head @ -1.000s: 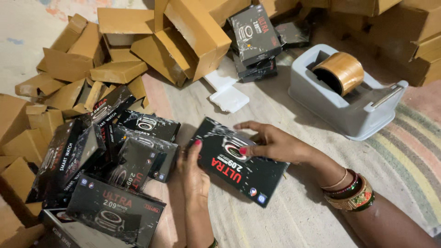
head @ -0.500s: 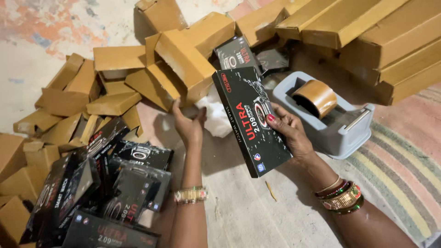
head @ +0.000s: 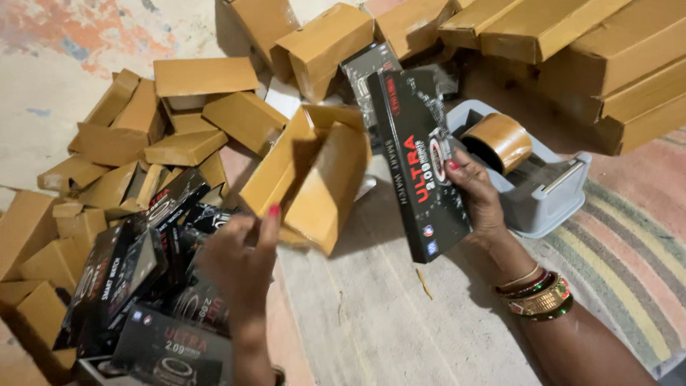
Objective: The person opens smartwatch boxes, removes the watch and accessories, places them into small cardboard shipping boxes, and seals the boxes with packing tape. The process is repeated for multiple units.
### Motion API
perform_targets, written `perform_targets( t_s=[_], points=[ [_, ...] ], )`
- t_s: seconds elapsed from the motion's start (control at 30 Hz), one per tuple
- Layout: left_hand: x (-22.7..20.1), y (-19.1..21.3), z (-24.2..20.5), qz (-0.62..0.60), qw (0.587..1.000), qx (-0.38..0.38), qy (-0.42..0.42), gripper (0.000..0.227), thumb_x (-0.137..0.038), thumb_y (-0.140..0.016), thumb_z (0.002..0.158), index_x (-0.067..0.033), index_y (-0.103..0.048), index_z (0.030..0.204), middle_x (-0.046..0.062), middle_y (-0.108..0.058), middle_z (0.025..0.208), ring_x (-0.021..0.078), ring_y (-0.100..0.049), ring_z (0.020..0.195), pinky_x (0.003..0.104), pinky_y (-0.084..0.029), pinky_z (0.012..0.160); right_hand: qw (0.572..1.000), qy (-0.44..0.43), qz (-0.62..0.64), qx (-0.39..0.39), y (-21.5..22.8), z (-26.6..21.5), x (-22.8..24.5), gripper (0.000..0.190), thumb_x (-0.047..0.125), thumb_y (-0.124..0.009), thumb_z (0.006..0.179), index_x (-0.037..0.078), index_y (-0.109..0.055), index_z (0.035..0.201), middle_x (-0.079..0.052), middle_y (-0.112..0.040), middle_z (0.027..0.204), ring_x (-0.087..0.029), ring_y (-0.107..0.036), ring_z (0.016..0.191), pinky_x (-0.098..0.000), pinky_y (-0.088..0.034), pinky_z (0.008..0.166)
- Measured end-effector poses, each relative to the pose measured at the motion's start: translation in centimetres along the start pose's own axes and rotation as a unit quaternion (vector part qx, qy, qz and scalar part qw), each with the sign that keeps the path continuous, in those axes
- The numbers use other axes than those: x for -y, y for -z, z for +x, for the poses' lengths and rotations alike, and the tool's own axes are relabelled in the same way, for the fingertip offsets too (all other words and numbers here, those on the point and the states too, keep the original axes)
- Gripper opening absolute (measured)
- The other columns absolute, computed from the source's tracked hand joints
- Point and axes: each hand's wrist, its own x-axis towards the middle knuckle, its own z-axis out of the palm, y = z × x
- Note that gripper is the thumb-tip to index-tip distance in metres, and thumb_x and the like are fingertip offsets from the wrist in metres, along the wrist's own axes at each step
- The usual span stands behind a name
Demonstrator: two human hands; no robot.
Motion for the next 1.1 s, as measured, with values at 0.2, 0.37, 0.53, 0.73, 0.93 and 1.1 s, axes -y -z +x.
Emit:
perform_targets(
  t_s=[0.2, 0.37, 0.53, 0.73, 0.93, 1.1],
  points=[
    [-1.7, 5.4, -3.5, 0.027, 0.994, 0.070, 0.078, 0.021, -0.022, -0.081, 0.080, -0.0037, -0.074, 0.074, 0.008, -0.074, 0.069, 0.0196, -0.073, 0.062, 0.036, -0.056, 0.063, 1.000, 0.014, -0.008, 0.017, 0.1, -0.2, 0.1, 0.044, 0.013, -0.061, 0.106, -0.007, -0.052, 0.144, -0.014, -0.073, 0.118, -0.018, -0.074, 0.098, -0.0332, -0.062, 0.090],
    [-4.6, 3.5, -4.5, 0.124, 0.982, -0.039, -0.134, 0.028, -0.016, -0.073, 0.090, 0.0028, -0.070, 0.110, 0.022, -0.069, 0.120, 0.0367, -0.061, 0.117, 0.045, -0.053, 0.097, 1.000, 0.011, -0.025, -0.011, 0.0, -0.3, -0.1, 0.052, 0.016, -0.068, 0.101, 0.000, -0.053, 0.149, -0.006, -0.072, 0.123, -0.012, -0.071, 0.103, -0.0298, -0.059, 0.094],
    [-8.5, -3.5, -7.1, 0.021, 0.990, 0.136, -0.014, 0.032, -0.034, -0.068, 0.095, -0.0137, -0.066, 0.120, 0.011, -0.071, 0.123, 0.0241, -0.068, 0.118, 0.038, -0.058, 0.101, 0.998, 0.028, 0.048, 0.016, -0.4, -0.4, -0.2, 0.056, 0.019, -0.074, 0.100, 0.010, -0.051, 0.149, -0.001, -0.069, 0.125, -0.015, -0.068, 0.113, -0.0394, -0.057, 0.101],
    [-6.6, -5.9, -5.9, 0.265, 0.959, 0.071, -0.064, 0.083, -0.047, -0.079, 0.061, 0.0022, -0.060, 0.125, 0.019, -0.073, 0.103, 0.0312, -0.075, 0.094, 0.049, -0.059, 0.078, 0.999, 0.044, 0.022, 0.024, -0.3, -0.6, -0.1, 0.055, 0.017, -0.076, 0.095, 0.019, -0.051, 0.145, 0.003, -0.067, 0.129, -0.015, -0.065, 0.122, -0.0485, -0.057, 0.107],
    [-5.3, -4.7, -7.2, 0.063, 0.953, 0.289, -0.069, 0.034, -0.026, -0.078, 0.087, -0.0033, -0.067, 0.110, 0.019, -0.072, 0.092, 0.0336, -0.072, 0.079, 0.048, -0.056, 0.068, 0.990, 0.084, -0.049, 0.101, -3.8, -1.0, 1.3, 0.034, 0.011, -0.069, 0.110, 0.005, -0.053, 0.140, -0.008, -0.067, 0.127, -0.020, -0.068, 0.117, -0.0439, -0.056, 0.105],
    [-5.5, -3.4, -7.0, -0.002, 0.958, 0.275, -0.080, 0.029, -0.025, -0.082, 0.083, -0.0162, -0.080, 0.110, 0.017, -0.074, 0.072, 0.0342, -0.070, 0.065, 0.048, -0.054, 0.065, 0.854, 0.091, -0.398, 0.322, -11.0, 1.9, 2.8, 0.046, 0.009, -0.067, 0.101, 0.006, -0.056, 0.146, -0.012, -0.071, 0.133, -0.017, -0.073, 0.108, -0.0362, -0.062, 0.091]
  ],
)
